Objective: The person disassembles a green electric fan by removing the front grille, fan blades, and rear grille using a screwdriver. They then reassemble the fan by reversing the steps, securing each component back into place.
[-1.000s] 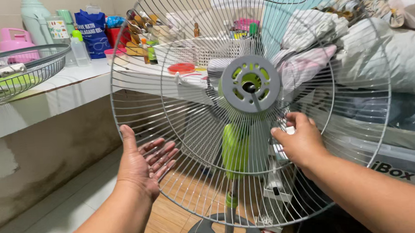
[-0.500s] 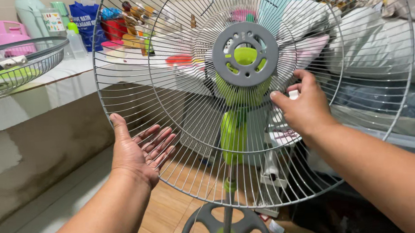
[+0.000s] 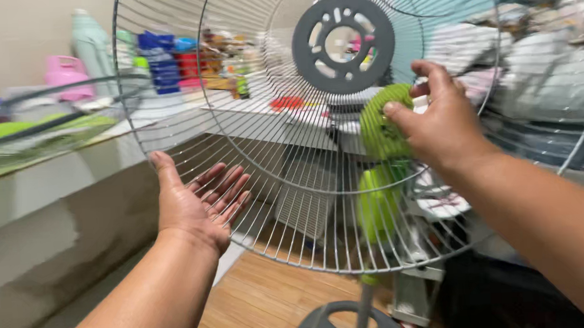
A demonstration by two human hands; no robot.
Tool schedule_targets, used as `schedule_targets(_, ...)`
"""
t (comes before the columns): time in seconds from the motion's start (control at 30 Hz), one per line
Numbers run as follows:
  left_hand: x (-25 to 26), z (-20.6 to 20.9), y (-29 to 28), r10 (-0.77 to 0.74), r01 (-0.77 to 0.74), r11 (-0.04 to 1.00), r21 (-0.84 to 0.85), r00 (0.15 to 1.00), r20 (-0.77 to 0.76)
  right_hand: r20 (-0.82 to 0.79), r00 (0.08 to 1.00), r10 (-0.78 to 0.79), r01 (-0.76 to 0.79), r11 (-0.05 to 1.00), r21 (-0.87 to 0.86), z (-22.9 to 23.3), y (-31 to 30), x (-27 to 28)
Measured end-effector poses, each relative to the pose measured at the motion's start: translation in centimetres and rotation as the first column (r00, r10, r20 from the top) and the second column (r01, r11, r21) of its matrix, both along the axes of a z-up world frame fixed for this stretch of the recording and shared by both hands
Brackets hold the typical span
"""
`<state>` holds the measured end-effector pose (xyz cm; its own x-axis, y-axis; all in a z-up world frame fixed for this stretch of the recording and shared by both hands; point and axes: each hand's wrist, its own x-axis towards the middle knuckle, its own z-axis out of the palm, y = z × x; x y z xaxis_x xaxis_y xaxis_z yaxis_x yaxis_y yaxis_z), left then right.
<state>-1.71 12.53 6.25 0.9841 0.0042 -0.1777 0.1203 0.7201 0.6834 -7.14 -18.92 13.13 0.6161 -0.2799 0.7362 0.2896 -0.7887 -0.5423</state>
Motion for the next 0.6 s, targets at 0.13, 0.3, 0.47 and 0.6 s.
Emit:
schedule_targets(0.13,1.4,2.8,7.6,0.077,-0.078,0.997,0.010,0.993,0.087,0.101,0.994,0.031,-0.008,0.975,-0.221,2.6,8.5,1.6)
schedule_targets(0.3,2.4,6.0,17.5,0.198,-0.195,0.980,-0.031,0.976,0.094,-0.071,0.962,0.264,-0.273,0.941,-0.198,4.7,21.1,2.9)
schedule_targets(0.47,1.7,6.4,24.7,0.341,-0.339,0.936,-0.089,0.940,-0.003,-0.267,0.909,0.321,-0.406,0.828,-0.386,4.2,30.7,3.1)
schedule_targets(0.6,1.9,6.6,28.8,0.432,-0.435,0.892,-0.125,0.901,-0.049,-0.372,0.843,0.390,-0.533,0.701,-0.474,4.2,35.0,3.9)
